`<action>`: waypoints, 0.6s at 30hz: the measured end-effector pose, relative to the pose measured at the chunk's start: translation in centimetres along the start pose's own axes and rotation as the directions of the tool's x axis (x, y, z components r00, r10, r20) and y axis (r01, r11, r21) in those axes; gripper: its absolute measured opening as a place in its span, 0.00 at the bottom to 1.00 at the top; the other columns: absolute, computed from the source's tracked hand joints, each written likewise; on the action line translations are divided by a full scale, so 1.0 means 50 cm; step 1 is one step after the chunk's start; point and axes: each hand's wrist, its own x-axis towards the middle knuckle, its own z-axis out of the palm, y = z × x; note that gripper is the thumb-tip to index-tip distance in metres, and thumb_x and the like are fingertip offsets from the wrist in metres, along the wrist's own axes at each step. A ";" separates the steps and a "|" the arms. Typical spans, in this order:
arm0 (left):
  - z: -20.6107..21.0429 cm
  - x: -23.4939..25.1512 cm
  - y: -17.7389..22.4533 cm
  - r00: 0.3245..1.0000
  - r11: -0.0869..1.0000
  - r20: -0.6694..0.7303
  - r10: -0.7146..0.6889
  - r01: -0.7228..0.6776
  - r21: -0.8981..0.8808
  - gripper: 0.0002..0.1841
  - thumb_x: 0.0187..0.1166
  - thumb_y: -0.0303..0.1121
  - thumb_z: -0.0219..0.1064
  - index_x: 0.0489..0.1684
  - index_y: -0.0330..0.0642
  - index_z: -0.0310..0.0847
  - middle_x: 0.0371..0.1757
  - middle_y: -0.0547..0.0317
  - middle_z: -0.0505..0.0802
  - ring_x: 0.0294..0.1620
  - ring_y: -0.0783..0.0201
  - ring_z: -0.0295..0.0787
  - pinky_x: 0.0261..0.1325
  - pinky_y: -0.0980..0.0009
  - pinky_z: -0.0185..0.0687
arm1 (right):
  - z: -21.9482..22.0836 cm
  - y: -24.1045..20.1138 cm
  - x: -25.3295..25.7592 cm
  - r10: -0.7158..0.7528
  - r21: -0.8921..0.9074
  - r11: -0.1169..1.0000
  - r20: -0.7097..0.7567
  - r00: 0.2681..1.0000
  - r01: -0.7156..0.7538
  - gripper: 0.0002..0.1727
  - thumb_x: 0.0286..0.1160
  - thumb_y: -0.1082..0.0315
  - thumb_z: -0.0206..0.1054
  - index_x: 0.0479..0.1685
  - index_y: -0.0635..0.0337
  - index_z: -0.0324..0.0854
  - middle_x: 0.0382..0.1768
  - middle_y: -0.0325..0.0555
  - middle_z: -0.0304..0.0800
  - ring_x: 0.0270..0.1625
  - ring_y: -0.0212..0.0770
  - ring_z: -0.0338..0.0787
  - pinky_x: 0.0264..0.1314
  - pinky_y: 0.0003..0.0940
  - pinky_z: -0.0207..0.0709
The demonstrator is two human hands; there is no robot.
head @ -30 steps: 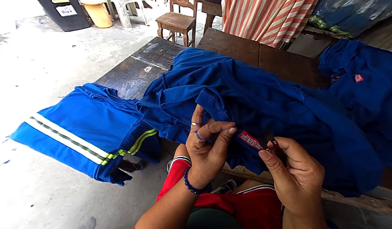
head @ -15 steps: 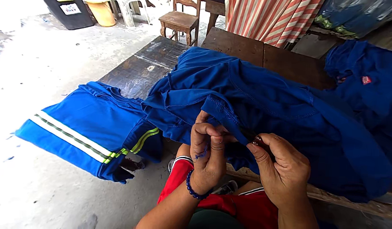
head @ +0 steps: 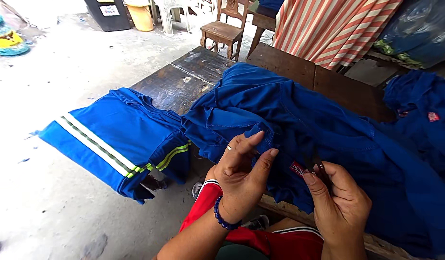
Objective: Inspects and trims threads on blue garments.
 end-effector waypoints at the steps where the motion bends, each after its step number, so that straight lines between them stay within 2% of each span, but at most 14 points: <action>1: -0.003 0.001 0.000 1.000 1.000 0.007 0.013 -0.013 0.018 0.20 0.71 0.17 0.73 0.61 0.44 0.89 0.53 0.65 0.92 0.51 0.73 0.90 0.55 0.75 0.89 | 0.002 -0.003 0.001 -0.010 0.000 1.000 0.009 1.000 0.010 0.12 0.85 0.64 0.65 0.46 0.66 0.83 0.39 0.29 0.86 0.42 0.10 0.81 0.48 0.05 0.76; 4: -0.008 0.005 0.002 1.000 0.999 -0.007 0.015 -0.015 0.051 0.14 0.75 0.20 0.72 0.55 0.44 0.92 0.50 0.65 0.92 0.51 0.74 0.89 0.53 0.77 0.88 | 0.007 -0.010 0.008 -0.043 -0.010 0.999 0.043 0.998 0.044 0.13 0.85 0.62 0.65 0.45 0.66 0.83 0.38 0.31 0.86 0.42 0.10 0.80 0.46 0.04 0.74; 7: -0.014 0.008 0.004 0.999 0.999 -0.030 -0.039 0.039 0.003 0.09 0.80 0.23 0.69 0.50 0.45 0.93 0.48 0.65 0.93 0.49 0.74 0.90 0.52 0.76 0.88 | 0.012 -0.011 0.014 -0.069 -0.028 0.997 0.070 0.995 0.071 0.13 0.85 0.62 0.65 0.44 0.66 0.83 0.37 0.32 0.85 0.41 0.10 0.80 0.45 0.04 0.73; 12: -0.022 0.016 0.018 0.965 0.948 -0.059 -0.254 0.236 -0.214 0.06 0.83 0.26 0.66 0.46 0.43 0.90 0.38 0.63 0.94 0.31 0.75 0.89 0.38 0.78 0.88 | 0.018 -0.012 0.019 -0.077 -0.060 0.995 0.102 0.992 0.084 0.14 0.85 0.62 0.66 0.44 0.68 0.83 0.37 0.34 0.84 0.41 0.11 0.79 0.44 0.04 0.72; 15: -0.022 0.014 0.019 0.955 0.912 -0.040 -0.294 0.268 -0.311 0.06 0.83 0.25 0.65 0.47 0.44 0.88 0.40 0.60 0.95 0.38 0.69 0.95 0.46 0.70 0.94 | 0.026 -0.017 0.022 -0.099 -0.131 0.985 0.107 0.989 0.113 0.15 0.84 0.61 0.66 0.43 0.69 0.84 0.35 0.38 0.85 0.40 0.12 0.80 0.44 0.05 0.72; 18: -0.021 0.007 0.014 0.961 0.906 -0.035 -0.273 0.244 -0.346 0.05 0.81 0.27 0.68 0.46 0.46 0.89 0.41 0.62 0.95 0.43 0.69 0.95 0.53 0.66 0.94 | 0.036 -0.025 0.026 -0.133 -0.226 0.962 0.113 0.985 0.156 0.17 0.85 0.60 0.66 0.42 0.70 0.85 0.34 0.43 0.86 0.40 0.17 0.82 0.45 0.07 0.73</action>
